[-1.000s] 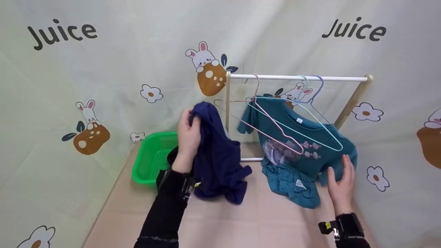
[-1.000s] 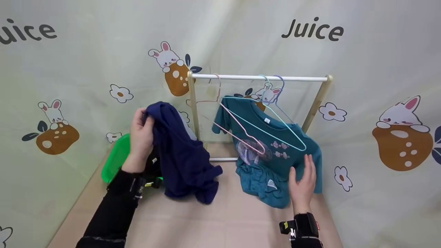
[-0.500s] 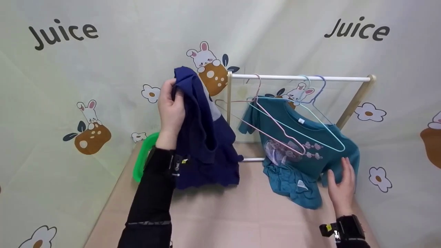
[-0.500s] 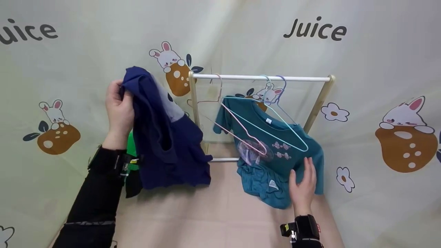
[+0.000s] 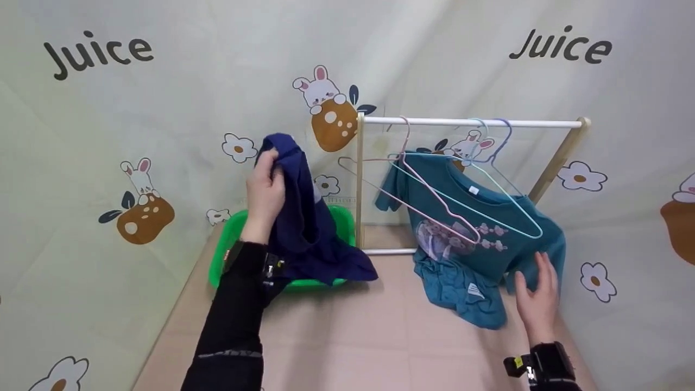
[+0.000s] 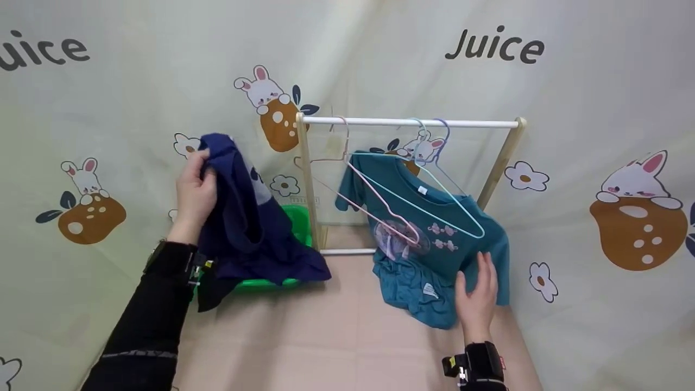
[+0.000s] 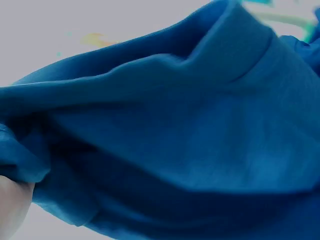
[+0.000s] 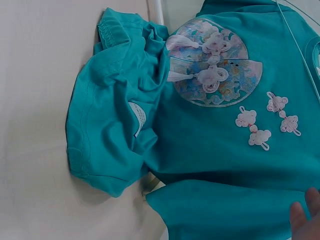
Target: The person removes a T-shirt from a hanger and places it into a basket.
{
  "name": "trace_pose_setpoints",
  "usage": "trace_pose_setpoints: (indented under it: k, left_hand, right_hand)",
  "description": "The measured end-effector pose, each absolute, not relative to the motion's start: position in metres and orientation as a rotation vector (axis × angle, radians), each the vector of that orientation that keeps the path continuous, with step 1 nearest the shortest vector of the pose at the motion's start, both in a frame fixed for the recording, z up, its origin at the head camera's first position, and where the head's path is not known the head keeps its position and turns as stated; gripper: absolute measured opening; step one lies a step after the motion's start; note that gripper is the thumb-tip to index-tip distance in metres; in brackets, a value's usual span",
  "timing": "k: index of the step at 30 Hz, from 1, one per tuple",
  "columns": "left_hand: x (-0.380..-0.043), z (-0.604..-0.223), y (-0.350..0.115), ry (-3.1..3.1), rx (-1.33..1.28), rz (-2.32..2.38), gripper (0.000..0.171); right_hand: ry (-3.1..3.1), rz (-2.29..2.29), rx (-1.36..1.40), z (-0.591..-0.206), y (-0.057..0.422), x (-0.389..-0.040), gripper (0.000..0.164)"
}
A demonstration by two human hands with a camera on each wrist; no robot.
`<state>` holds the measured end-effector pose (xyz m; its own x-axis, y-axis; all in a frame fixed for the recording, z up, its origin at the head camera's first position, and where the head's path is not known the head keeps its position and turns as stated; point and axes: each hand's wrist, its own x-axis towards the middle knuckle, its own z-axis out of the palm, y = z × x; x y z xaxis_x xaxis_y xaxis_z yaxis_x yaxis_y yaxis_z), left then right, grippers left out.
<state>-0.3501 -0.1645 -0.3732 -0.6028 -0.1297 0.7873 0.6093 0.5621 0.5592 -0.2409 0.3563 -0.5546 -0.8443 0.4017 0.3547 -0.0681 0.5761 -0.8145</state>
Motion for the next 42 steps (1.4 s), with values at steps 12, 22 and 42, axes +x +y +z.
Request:
trace_pose_setpoints:
  k: [12,22,42]
  left_hand:
    - [-0.343,-0.484,-0.166,-2.656,-0.3,-0.768,0.045]
    - [-0.321,-0.54,-0.139,-3.292,0.154,-0.445,0.036]
    - [-0.316,-0.579,-0.166,-3.333,0.0,-0.433,0.067]
  right_hand:
    - [-2.333,1.221,-0.278,-0.557,0.353,-0.242,0.06]
    - [-2.355,1.2,-0.274,-0.557,0.353,-0.243,0.06]
    - [-2.314,1.171,-0.19,-0.55,0.351,-0.249,0.057]
